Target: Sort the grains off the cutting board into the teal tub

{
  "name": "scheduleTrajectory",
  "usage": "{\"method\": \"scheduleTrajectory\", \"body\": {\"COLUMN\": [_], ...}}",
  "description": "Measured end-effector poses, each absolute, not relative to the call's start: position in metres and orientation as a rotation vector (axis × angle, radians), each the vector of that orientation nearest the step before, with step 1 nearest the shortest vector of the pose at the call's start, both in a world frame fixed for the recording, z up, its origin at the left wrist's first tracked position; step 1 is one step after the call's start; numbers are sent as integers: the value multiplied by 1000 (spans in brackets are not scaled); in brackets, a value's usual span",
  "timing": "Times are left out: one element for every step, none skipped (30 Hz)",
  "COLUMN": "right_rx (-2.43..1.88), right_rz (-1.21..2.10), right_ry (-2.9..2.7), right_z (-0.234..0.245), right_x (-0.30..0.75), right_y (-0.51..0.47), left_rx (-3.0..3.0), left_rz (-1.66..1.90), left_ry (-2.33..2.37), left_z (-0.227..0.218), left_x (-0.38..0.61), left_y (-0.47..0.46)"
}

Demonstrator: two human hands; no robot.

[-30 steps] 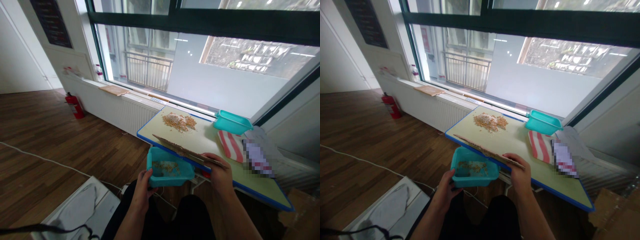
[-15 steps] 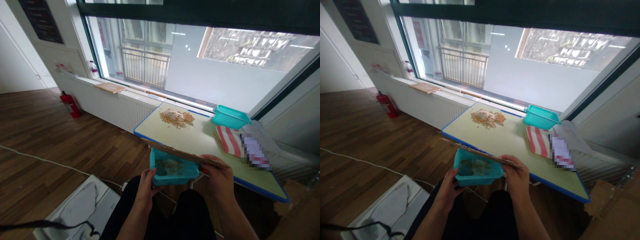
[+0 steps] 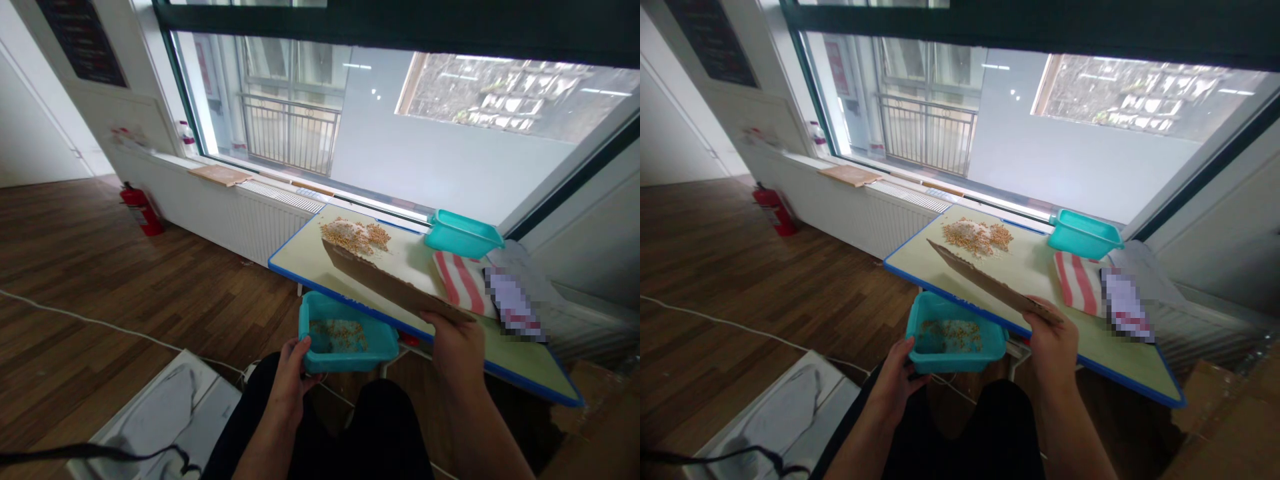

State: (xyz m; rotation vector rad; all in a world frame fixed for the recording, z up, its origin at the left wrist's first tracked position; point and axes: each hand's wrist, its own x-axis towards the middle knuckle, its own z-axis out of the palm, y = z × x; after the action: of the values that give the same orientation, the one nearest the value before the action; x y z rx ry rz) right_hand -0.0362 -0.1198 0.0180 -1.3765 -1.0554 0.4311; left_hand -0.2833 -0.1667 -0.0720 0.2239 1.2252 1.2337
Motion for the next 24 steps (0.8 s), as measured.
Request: {"method": "scheduleTrajectory", "body": {"right_rx": [-1393, -1398, -1394, -1381, -1363, -1344, -1325, -1307, -1290, -1276, -1264, -1254, -1244, -1236, -1233, -1235, -1237, -1244, -1258, -1277, -1293, -1307, -1316, -1321], "right_rz": [457, 482, 502, 515, 520, 522, 521, 522, 523, 521, 521, 525, 529, 528, 520, 507, 489, 468, 448, 433, 424, 417, 411, 405], "right_ry": [-1050, -1037, -1017, -991, -964, -940, -918, -899, -885, -875, -869, -865, -859, -848, -835, -826, -823, -828, -844, -871, -902, -933, -962, -988], "right_z": [17, 16, 14, 13, 12, 12, 13, 15, 18, 21, 24, 27, 29, 31, 31, 31, 30, 28, 26, 23, 21, 19, 18, 18], "right_x": [-35, -35, -35, -36, -37, -38, -41, -43, -46, -50, -53, -56, -58, -60, -61, -60, -59, -56, -53, -49, -45, -41, -38, -35], "right_y": [-120, -121, -123, -124, -126, -129, -131, -134, -138, -141, -145, -149, -152, -154, -156, -157, -156, -154, -151, -149, -146, -143, -142, -142], "left_rx": [227, 232, 237, 241, 240, 233, 225, 221, 218, 218, 219, 221, 222, 222, 224, 227, 231, 235, 235, 232, 228, 222, 220, 220], "left_rz": [1236, 1237, 1240, 1244, 1247, 1246, 1242, 1241, 1239, 1236, 1234, 1235, 1234, 1231, 1230, 1230, 1229, 1229, 1228, 1229, 1230, 1231, 1234, 1237], "left_ry": [1224, 1223, 1223, 1219, 1216, 1213, 1210, 1206, 1204, 1204, 1206, 1208, 1210, 1213, 1214, 1214, 1214, 1213, 1213, 1215, 1218, 1222, 1223, 1224], "left_z": [-72, -73, -73, -73, -74, -74, -73, -73, -72, -71, -70, -69, -68, -67, -66, -65, -64, -64, -64, -64, -65, -65, -65, -65], "left_x": [-284, -284, -284, -285, -285, -286, -286, -287, -287, -287, -287, -287, -287, -287, -288, -288, -288, -288, -288, -288, -288, -289, -289, -289], "left_y": [-167, -167, -167, -167, -167, -167, -167, -167, -167, -167, -167, -167, -167, -168, -168, -168, -168, -168, -168, -168, -167, -167, -167, -166]}}
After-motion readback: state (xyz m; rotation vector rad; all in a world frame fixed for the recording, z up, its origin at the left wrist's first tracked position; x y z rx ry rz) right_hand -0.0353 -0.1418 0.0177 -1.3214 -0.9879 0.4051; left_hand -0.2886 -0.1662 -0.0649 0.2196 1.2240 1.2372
